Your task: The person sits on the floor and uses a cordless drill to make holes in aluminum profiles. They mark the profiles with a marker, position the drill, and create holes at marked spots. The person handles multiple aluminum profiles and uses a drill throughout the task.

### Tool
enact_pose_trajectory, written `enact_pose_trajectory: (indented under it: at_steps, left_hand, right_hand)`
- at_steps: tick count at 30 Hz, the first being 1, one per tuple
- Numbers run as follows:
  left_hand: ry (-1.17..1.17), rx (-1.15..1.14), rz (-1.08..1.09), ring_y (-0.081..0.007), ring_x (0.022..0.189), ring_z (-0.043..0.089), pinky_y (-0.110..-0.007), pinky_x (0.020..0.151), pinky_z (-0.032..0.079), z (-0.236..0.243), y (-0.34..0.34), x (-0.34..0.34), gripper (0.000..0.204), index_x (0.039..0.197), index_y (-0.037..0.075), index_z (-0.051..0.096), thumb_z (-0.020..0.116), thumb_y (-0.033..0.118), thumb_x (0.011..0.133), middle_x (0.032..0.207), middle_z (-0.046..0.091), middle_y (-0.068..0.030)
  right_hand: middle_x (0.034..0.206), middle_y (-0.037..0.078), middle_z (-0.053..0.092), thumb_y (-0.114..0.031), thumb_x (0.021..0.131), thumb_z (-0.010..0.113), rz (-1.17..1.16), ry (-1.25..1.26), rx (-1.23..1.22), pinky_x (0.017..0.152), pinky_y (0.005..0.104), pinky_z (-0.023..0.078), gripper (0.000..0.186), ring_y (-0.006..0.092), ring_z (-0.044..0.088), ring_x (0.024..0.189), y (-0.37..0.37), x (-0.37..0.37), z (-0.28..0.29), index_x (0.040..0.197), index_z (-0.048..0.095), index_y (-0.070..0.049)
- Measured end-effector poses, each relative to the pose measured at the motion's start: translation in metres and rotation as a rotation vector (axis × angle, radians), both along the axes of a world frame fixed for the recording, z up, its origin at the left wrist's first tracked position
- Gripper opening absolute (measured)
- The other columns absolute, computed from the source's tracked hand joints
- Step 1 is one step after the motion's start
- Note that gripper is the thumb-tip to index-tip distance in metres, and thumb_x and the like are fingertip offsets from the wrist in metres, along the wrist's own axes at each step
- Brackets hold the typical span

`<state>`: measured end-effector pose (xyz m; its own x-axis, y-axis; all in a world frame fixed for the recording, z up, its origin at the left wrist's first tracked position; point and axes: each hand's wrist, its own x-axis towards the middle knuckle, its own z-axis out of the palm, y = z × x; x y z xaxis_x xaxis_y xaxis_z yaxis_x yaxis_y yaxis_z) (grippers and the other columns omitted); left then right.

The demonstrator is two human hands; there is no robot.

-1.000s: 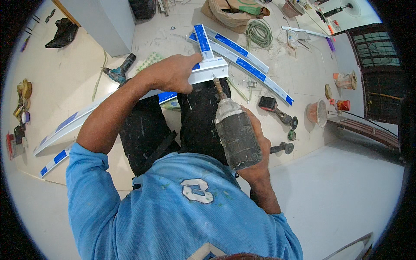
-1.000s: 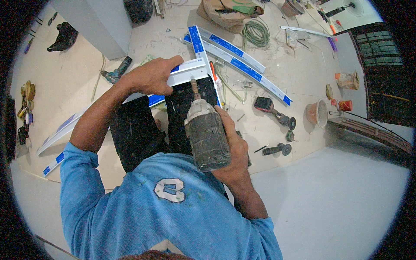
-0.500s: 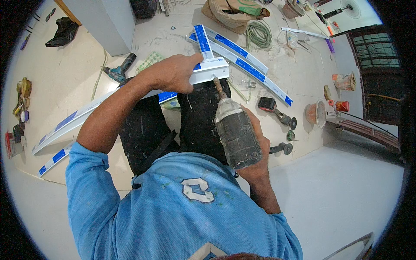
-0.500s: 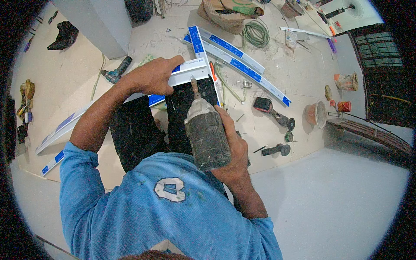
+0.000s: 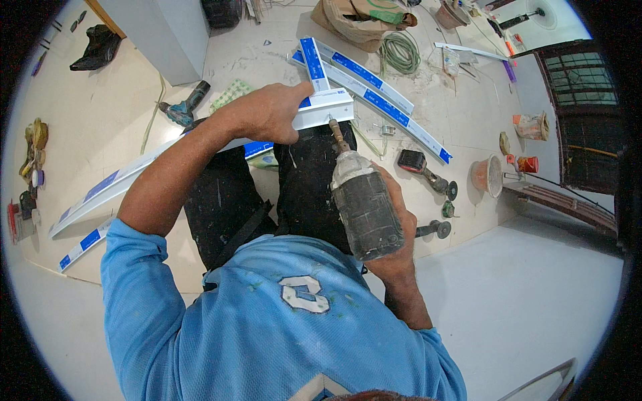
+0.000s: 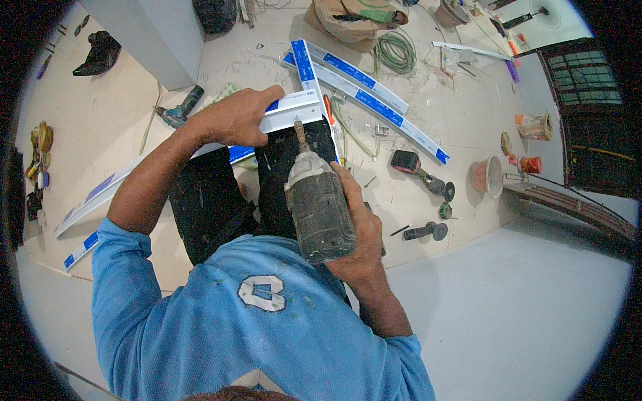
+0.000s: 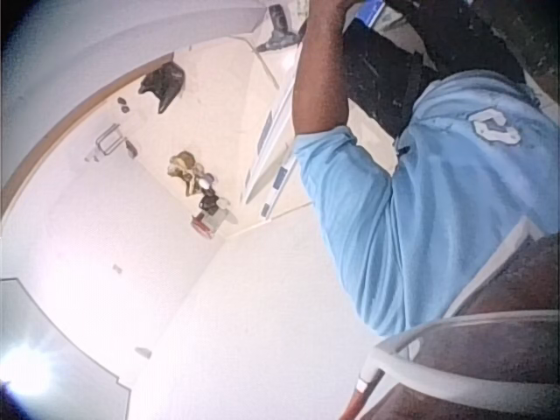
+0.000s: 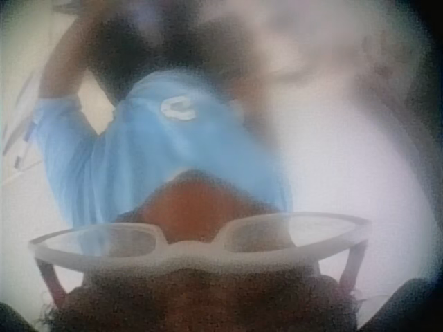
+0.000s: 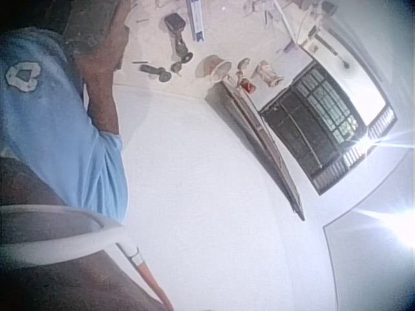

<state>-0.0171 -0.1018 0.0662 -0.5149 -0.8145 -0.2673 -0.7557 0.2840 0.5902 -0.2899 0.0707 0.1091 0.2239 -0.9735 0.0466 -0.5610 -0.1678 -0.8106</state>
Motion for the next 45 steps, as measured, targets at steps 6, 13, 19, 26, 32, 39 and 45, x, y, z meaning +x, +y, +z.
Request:
enact_pose_trajectory:
  at_steps: [6, 13, 19, 26, 32, 39, 45]
  left_hand:
    - [-0.011, 0.018, 0.002, -0.0484, 0.106, 0.074, -0.055, 0.097, 0.058, 0.001, 0.0, -0.001, 0.073, 0.141, 0.001, 0.05, 0.082, 0.013, 0.077, 0.109, 0.075, -0.0302]
    - [-0.022, 0.009, -0.006, -0.0482, 0.108, 0.074, -0.055, 0.098, 0.058, 0.003, 0.001, -0.001, 0.076, 0.144, 0.001, 0.048, 0.082, 0.013, 0.077, 0.11, 0.075, -0.0305]
    - [-0.008, 0.02, -0.005, -0.0484, 0.109, 0.073, -0.055, 0.099, 0.058, 0.003, 0.0, -0.001, 0.077, 0.145, 0.002, 0.048, 0.083, 0.013, 0.077, 0.111, 0.075, -0.0308]
    - [-0.031, -0.011, -0.053, -0.0429, 0.101, 0.077, -0.052, 0.092, 0.062, 0.004, -0.001, 0.0, 0.076, 0.146, -0.006, 0.048, 0.082, 0.017, 0.082, 0.109, 0.075, -0.0321]
    - [-0.023, 0.039, 0.009, -0.0493, 0.109, 0.073, -0.056, 0.099, 0.057, 0.004, 0.0, -0.001, 0.074, 0.142, 0.002, 0.049, 0.082, 0.014, 0.077, 0.112, 0.074, -0.0314]
    - [-0.004, -0.02, -0.01, -0.0505, 0.109, 0.072, -0.057, 0.099, 0.057, -0.001, 0.001, 0.0, 0.073, 0.141, 0.001, 0.049, 0.082, 0.012, 0.077, 0.111, 0.074, -0.031]
    - [0.026, -0.142, -0.074, -0.0476, 0.104, 0.074, -0.056, 0.093, 0.058, -0.006, 0.003, 0.0, 0.062, 0.131, -0.007, 0.052, 0.082, 0.014, 0.081, 0.104, 0.073, -0.0329]
  right_hand:
    - [0.132, 0.023, 0.076, -0.016, 0.085, 0.09, -0.012, 0.007, 0.02, 0.1, 0.0442, 0.064, 0.096, 0.0352, 0.078, 0.118, 0.0, 0.002, 0.003, 0.167, 0.04, -0.008]
    - [0.132, 0.023, 0.076, -0.017, 0.086, 0.09, -0.029, 0.036, 0.036, 0.1, 0.045, 0.063, 0.097, 0.0358, 0.078, 0.118, 0.001, 0.004, 0.007, 0.167, 0.039, -0.009]
    - [0.131, 0.023, 0.077, -0.019, 0.086, 0.09, -0.019, 0.017, 0.032, 0.099, 0.0447, 0.064, 0.097, 0.0354, 0.079, 0.117, 0.001, 0.002, 0.003, 0.168, 0.039, -0.01]
    - [0.13, 0.022, 0.077, -0.018, 0.086, 0.091, -0.011, 0.026, 0.008, 0.099, 0.0441, 0.064, 0.099, 0.0341, 0.079, 0.117, 0.002, 0.001, 0.002, 0.168, 0.038, -0.01]
    - [0.143, 0.021, 0.071, -0.013, 0.089, 0.087, -0.056, -0.044, 0.131, 0.115, 0.0472, 0.057, 0.085, 0.0289, 0.072, 0.13, 0.002, 0.008, 0.014, 0.163, 0.046, -0.004]
    - [0.132, 0.021, 0.077, -0.015, 0.084, 0.09, -0.022, 0.014, 0.055, 0.099, 0.0446, 0.063, 0.095, 0.0348, 0.078, 0.118, -0.001, 0.005, 0.008, 0.166, 0.042, -0.011]
    - [0.131, 0.021, 0.077, -0.016, 0.084, 0.09, -0.022, 0.12, 0.126, 0.101, 0.0443, 0.062, 0.091, 0.0335, 0.078, 0.119, -0.011, 0.007, 0.031, 0.163, 0.046, -0.011]
